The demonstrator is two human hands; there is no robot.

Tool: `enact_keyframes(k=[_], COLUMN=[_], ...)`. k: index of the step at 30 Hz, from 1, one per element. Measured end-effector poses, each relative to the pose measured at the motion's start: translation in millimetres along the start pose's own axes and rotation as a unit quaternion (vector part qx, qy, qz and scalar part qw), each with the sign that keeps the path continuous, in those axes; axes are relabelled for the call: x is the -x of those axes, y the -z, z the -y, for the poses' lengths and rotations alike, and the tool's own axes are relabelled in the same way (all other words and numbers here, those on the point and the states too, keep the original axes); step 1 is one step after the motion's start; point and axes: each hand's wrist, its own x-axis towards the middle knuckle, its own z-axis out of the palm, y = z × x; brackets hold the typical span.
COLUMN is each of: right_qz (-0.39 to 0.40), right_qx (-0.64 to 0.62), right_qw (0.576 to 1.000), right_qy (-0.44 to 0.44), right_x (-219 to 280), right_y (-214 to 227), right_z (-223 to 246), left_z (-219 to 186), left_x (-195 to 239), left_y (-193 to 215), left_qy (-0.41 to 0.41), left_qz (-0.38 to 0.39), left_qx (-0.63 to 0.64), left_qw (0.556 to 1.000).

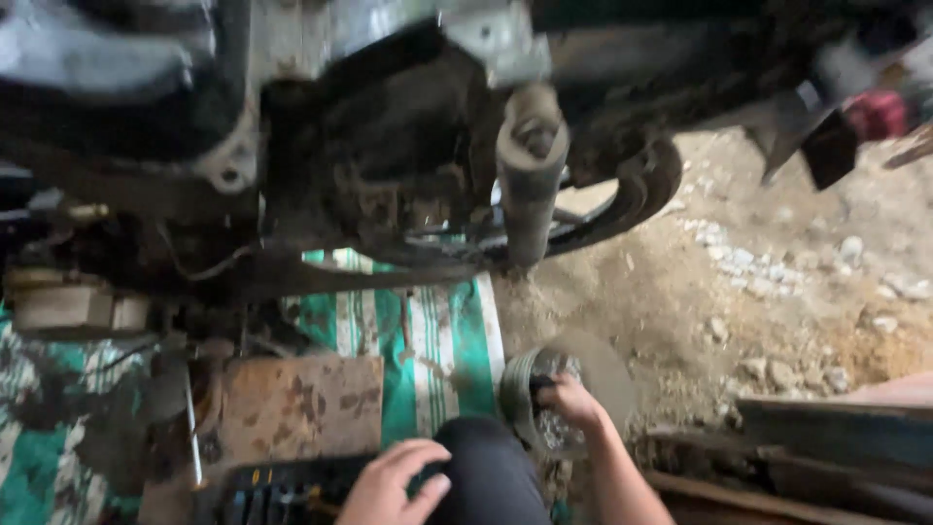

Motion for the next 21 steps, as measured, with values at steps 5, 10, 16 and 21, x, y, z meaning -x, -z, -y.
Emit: enact_keyframes(k=[5, 10, 16, 21], right_qz=[-0.129, -0.18, -0.406, -0.342], right_qx=[-0.117, -0.255, -0.073, -0.07], right_qw=[0.981, 0.926, 0.903, 0.937], right_qy=[0.089, 0.213, 0.123, 0.031], right_x=[73.3, 110.3, 141.8, 165.3], right_y=[12.5, 9.1, 4.5, -2.7], right_z=[20.9, 50.5, 72.8, 68.7], left_z=[-59.9, -33.1, -37.3, 20.2], left_x=[-86.6, -166.7, -193.8, -217.0], left_y=[-58.1, -195.4, -226.0, -253.4], left_qy=[0.034, 0.063, 0.397, 0.162], left_qz=[0.085, 0.198, 0.102, 0.227], left_qx=[0.079, -0.033, 0.219, 0.222], left_qw=[0.993, 0.978, 0.885, 0.934])
